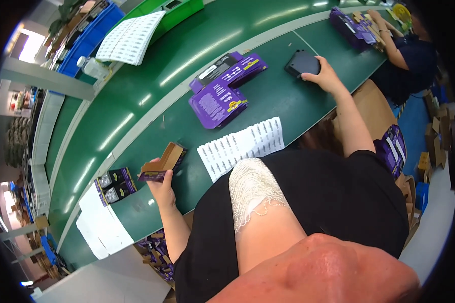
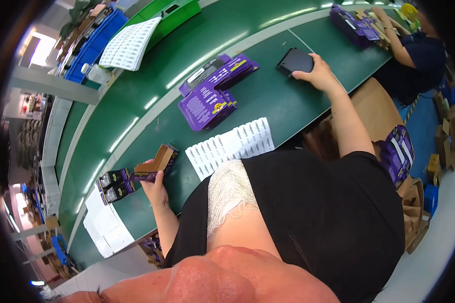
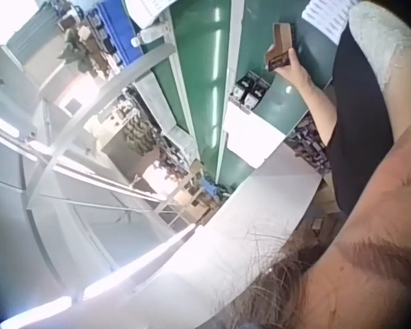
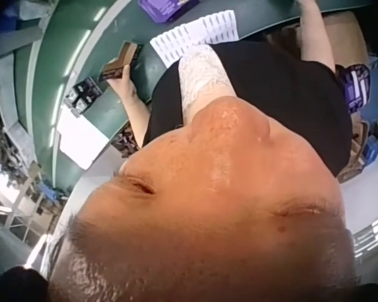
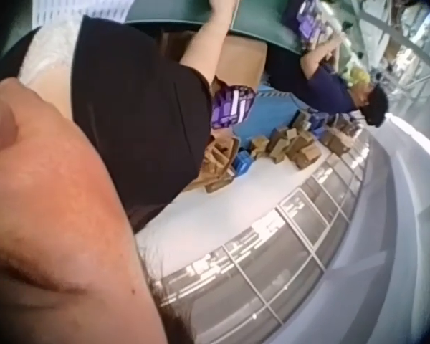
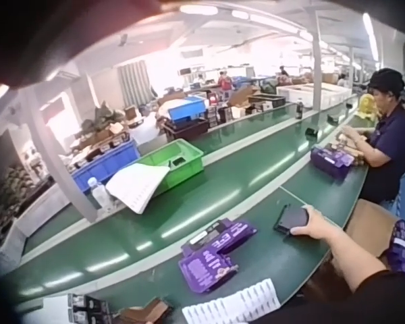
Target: Folding and preparing cardboard product boxes on an industrial assembly line.
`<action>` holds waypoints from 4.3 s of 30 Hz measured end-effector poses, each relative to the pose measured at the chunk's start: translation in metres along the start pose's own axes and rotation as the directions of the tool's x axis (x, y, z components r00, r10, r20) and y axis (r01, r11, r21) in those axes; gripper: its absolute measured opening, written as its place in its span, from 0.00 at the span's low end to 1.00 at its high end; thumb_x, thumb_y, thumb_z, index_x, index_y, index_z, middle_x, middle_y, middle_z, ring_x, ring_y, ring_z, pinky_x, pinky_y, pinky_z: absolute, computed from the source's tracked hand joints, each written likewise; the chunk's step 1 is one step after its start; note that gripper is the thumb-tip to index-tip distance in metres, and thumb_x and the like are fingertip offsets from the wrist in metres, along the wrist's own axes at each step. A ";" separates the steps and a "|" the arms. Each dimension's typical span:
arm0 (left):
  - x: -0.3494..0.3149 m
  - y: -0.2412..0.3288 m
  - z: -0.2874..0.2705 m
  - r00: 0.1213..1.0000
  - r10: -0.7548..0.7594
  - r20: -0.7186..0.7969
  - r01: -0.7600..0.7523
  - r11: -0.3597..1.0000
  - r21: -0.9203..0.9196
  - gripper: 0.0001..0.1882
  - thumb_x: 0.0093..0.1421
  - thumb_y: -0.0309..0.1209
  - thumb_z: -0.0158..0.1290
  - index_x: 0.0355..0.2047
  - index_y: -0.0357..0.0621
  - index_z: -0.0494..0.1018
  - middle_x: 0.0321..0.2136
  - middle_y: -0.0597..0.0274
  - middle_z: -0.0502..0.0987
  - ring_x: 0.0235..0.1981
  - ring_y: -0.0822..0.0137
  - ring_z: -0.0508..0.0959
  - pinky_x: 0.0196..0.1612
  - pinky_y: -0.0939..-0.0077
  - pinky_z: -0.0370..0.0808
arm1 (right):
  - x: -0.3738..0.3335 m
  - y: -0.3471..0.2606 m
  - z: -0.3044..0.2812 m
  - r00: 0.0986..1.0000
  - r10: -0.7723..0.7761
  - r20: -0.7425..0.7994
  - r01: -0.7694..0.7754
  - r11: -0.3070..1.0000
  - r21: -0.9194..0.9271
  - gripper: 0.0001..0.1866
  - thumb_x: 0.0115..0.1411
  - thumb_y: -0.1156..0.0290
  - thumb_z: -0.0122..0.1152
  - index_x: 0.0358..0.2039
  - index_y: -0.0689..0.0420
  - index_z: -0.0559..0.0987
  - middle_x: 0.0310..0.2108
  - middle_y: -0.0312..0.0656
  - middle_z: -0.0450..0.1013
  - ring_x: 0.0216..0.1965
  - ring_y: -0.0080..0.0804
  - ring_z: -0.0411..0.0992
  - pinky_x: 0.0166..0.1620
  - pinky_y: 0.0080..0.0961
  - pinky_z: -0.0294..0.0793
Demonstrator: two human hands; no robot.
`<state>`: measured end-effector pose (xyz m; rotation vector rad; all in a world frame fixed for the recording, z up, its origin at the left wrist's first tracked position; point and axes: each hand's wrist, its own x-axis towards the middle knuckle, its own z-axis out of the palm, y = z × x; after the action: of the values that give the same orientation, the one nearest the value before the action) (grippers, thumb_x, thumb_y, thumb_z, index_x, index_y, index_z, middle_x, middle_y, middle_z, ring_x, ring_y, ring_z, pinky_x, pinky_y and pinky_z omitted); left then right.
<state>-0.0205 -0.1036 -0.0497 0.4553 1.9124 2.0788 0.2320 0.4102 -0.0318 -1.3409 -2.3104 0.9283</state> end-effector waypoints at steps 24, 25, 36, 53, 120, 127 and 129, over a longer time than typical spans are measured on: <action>-0.014 0.004 -0.032 0.977 -0.107 0.186 0.039 0.941 0.335 0.35 0.48 0.14 0.61 0.57 0.41 0.64 0.44 0.56 0.77 0.41 0.65 0.78 0.48 0.75 0.74 | -0.145 -0.265 0.187 0.299 -0.846 0.442 0.289 0.522 0.803 0.29 0.50 0.86 0.64 0.54 0.57 0.70 0.51 0.42 0.72 0.50 0.30 0.72 0.51 0.23 0.72; -0.014 0.005 -0.033 0.975 -0.107 0.197 0.039 0.946 0.322 0.35 0.48 0.15 0.61 0.57 0.41 0.64 0.43 0.56 0.78 0.41 0.65 0.78 0.49 0.74 0.73 | -0.145 -0.266 0.191 0.294 -0.826 0.480 0.280 0.555 0.783 0.29 0.50 0.86 0.64 0.53 0.57 0.70 0.51 0.43 0.72 0.51 0.32 0.72 0.51 0.24 0.72; -0.017 0.012 -0.014 0.978 0.043 0.203 -0.098 0.958 0.269 0.36 0.47 0.17 0.63 0.58 0.40 0.65 0.56 0.49 0.70 0.50 0.62 0.75 0.51 0.76 0.73 | -0.159 -0.278 0.208 -0.126 -0.984 0.130 0.908 -0.061 0.414 0.26 0.47 0.75 0.68 0.49 0.57 0.73 0.54 0.42 0.71 0.54 0.43 0.70 0.57 0.36 0.69; -0.035 0.007 0.000 0.907 0.378 0.186 -0.415 0.724 0.552 0.40 0.46 0.22 0.67 0.59 0.42 0.60 0.50 0.47 0.72 0.47 0.54 0.77 0.49 0.66 0.75 | -0.185 -0.297 0.199 -0.097 -0.995 -0.018 0.865 -0.093 0.493 0.14 0.53 0.76 0.66 0.42 0.59 0.81 0.42 0.40 0.77 0.41 0.35 0.75 0.46 0.27 0.75; -0.022 0.109 -0.018 0.864 0.017 0.504 -0.476 0.357 0.804 0.14 0.54 0.25 0.59 0.42 0.45 0.76 0.33 0.62 0.76 0.26 0.63 0.73 0.31 0.72 0.71 | -0.205 -0.254 0.233 0.346 -0.933 0.099 0.688 0.324 0.649 0.05 0.54 0.77 0.59 0.30 0.52 0.78 0.29 0.34 0.75 0.27 0.33 0.73 0.32 0.25 0.73; -0.022 0.112 -0.016 0.852 -0.002 0.524 -0.498 0.307 0.811 0.14 0.54 0.25 0.59 0.42 0.45 0.76 0.33 0.63 0.76 0.26 0.63 0.73 0.31 0.72 0.71 | -0.204 -0.254 0.231 0.391 -0.907 0.157 0.626 0.388 0.677 0.05 0.54 0.77 0.59 0.31 0.52 0.78 0.28 0.35 0.75 0.27 0.33 0.72 0.32 0.25 0.73; -0.023 0.111 -0.016 0.862 0.011 0.506 -0.485 0.306 0.819 0.14 0.54 0.26 0.59 0.42 0.45 0.75 0.33 0.63 0.76 0.26 0.63 0.73 0.31 0.72 0.71 | -0.203 -0.254 0.232 0.392 -0.906 0.161 0.619 0.389 0.683 0.05 0.54 0.77 0.59 0.31 0.52 0.78 0.28 0.34 0.75 0.27 0.33 0.72 0.33 0.25 0.73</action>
<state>-0.0047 -0.1368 0.0585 1.3985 2.6612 0.5364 0.0408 0.0590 -0.0230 0.4165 -2.2967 1.4686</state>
